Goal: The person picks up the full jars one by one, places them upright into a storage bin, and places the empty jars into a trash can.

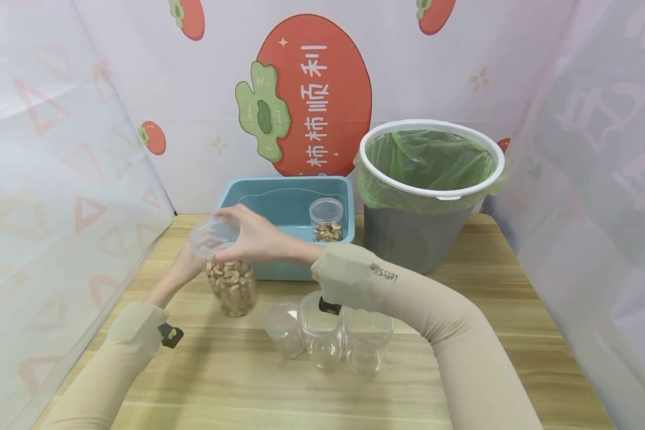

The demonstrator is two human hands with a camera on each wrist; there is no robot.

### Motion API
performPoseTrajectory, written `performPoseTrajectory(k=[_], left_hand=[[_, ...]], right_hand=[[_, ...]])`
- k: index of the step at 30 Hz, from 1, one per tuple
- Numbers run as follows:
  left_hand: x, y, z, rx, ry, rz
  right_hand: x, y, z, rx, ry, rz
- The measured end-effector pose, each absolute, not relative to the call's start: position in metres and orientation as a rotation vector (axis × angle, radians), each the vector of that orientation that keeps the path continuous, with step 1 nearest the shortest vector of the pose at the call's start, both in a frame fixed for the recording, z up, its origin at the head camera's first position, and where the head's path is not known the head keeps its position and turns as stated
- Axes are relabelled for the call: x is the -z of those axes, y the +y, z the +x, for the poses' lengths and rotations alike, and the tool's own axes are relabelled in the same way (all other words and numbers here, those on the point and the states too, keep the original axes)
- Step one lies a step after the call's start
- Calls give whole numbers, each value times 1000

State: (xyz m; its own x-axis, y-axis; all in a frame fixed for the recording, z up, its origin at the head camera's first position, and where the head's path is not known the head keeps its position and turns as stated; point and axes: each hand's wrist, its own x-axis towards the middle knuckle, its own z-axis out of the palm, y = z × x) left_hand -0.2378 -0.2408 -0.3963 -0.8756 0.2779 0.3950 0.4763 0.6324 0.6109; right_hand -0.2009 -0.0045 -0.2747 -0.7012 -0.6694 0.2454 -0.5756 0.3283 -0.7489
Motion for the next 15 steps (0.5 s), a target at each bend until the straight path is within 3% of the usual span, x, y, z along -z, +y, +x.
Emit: performPoseTrajectory(k=[15], left_hand=[[397, -238, -239, 1071, -2582, -627]], right_hand=[[236, 23, -218, 1554, 2501, -1027]])
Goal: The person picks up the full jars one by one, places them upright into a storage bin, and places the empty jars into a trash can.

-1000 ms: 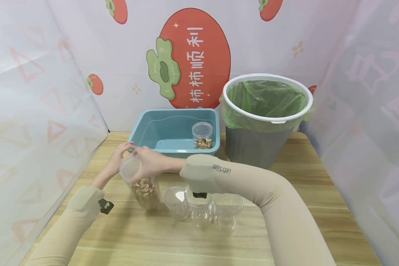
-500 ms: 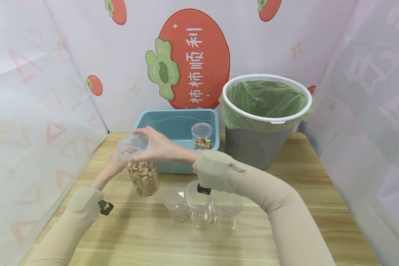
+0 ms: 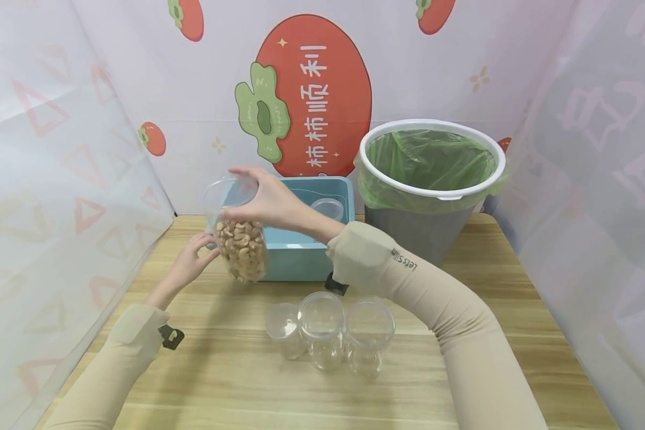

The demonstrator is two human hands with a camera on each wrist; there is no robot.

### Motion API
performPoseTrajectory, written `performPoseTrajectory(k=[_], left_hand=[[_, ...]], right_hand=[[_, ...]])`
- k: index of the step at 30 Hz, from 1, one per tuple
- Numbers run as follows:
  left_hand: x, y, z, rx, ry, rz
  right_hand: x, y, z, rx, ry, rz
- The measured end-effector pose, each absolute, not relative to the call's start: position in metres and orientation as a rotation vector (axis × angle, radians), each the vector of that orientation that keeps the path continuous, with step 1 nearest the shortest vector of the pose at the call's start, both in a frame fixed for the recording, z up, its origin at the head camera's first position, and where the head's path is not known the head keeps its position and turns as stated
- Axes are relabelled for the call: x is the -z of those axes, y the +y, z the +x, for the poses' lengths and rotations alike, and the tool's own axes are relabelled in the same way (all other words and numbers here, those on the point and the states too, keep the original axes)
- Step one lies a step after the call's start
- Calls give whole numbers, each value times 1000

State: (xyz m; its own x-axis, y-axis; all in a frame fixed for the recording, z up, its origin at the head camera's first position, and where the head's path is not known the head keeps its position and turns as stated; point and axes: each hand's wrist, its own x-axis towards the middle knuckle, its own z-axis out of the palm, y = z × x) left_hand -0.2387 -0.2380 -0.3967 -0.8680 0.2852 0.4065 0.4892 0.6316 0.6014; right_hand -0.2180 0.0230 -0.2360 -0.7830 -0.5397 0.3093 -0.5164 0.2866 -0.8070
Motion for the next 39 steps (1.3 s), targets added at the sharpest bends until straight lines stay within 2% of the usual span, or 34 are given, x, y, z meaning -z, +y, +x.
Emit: performPoseTrajectory(k=[16, 32, 39], left_hand=[[395, -238, -236, 1115, -2588, -602], [397, -238, -239, 1114, -2603, -606], [396, -238, -237, 1116, -2588, -616]], right_hand=[[213, 36, -255, 1561, 2679, -774], [254, 32, -293, 1640, 2678, -644], [277, 31, -298, 1576, 2644, -612]])
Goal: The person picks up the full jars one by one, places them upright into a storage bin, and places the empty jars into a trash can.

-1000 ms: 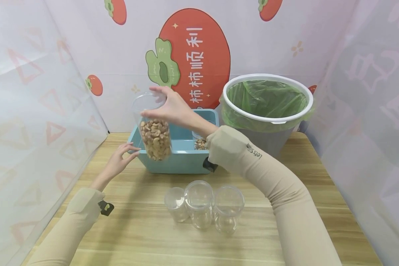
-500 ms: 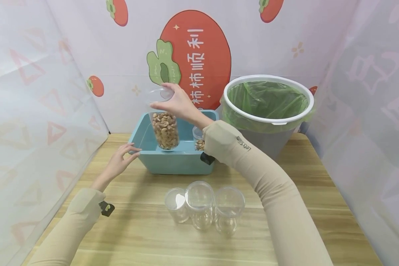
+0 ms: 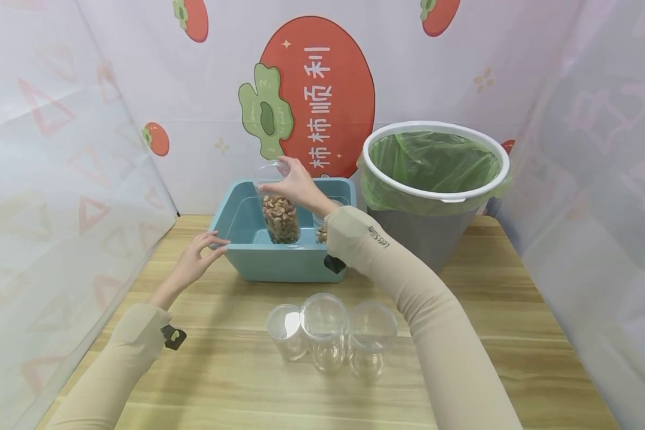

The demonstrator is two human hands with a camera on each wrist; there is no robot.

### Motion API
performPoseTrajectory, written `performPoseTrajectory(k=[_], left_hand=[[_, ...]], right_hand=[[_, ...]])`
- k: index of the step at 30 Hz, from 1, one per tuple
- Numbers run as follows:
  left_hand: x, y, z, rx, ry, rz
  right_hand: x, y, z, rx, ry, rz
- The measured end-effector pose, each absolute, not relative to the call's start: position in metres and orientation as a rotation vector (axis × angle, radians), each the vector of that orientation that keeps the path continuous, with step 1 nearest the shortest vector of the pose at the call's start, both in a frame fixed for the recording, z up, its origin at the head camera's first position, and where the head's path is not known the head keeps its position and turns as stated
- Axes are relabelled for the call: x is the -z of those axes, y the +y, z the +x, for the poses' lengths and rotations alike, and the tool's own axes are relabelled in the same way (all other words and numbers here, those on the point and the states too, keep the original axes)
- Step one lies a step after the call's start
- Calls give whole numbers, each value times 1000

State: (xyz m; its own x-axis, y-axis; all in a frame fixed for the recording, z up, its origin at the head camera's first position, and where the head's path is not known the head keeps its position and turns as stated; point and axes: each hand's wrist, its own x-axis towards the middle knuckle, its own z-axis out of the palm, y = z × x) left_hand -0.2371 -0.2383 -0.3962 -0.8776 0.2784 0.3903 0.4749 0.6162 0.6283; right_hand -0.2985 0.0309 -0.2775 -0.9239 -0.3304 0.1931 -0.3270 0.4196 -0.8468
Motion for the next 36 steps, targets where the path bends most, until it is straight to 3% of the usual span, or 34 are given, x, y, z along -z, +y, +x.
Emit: performPoseTrajectory(k=[21, 36], left_hand=[[398, -236, -238, 1119, -2589, -594], [396, -236, -236, 1121, -2609, -579]], right_hand=[[337, 28, -297, 1380, 2597, -490], [353, 32, -292, 1261, 2555, -496]])
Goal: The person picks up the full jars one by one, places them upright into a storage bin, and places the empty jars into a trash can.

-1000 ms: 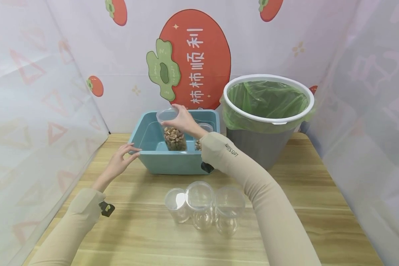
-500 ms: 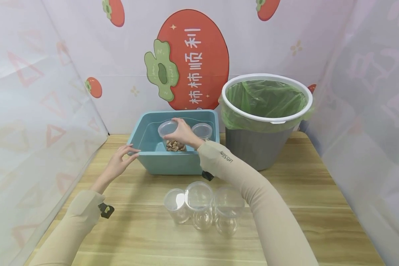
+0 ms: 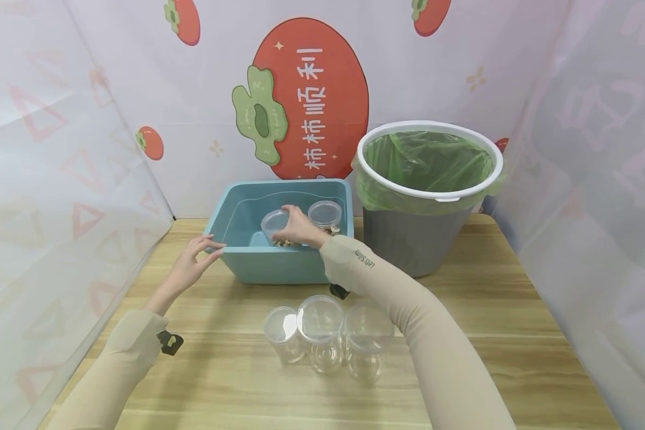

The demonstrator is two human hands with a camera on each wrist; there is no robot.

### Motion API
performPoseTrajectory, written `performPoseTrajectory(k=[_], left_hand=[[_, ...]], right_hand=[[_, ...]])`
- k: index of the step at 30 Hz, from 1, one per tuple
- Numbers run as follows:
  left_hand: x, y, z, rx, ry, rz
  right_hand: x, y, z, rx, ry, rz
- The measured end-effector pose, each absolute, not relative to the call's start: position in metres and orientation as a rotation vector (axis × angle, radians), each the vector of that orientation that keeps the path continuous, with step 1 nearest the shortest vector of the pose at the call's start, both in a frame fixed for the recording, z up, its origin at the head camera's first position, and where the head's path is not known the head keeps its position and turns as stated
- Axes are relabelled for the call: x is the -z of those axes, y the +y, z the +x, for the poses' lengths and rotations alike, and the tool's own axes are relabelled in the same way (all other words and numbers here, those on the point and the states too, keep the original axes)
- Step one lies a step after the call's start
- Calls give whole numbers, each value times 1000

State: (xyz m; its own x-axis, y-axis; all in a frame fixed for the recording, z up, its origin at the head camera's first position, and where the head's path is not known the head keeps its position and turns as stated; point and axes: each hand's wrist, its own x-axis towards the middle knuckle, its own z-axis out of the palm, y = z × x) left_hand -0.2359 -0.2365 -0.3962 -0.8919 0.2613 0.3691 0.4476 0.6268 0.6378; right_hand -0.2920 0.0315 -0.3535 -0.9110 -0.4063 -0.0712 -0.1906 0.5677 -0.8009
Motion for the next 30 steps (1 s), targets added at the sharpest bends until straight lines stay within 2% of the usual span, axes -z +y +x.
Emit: performPoseTrajectory(k=[13, 22, 30], left_hand=[[398, -236, -237, 1108, -2578, -599], [399, -236, -236, 1107, -2568, -602], [397, -236, -236, 1091, -2597, -599]], right_hand=[[348, 41, -292, 1216, 2567, -532], [334, 47, -285, 1241, 2565, -664], [325, 59, -269, 1123, 2625, -884]])
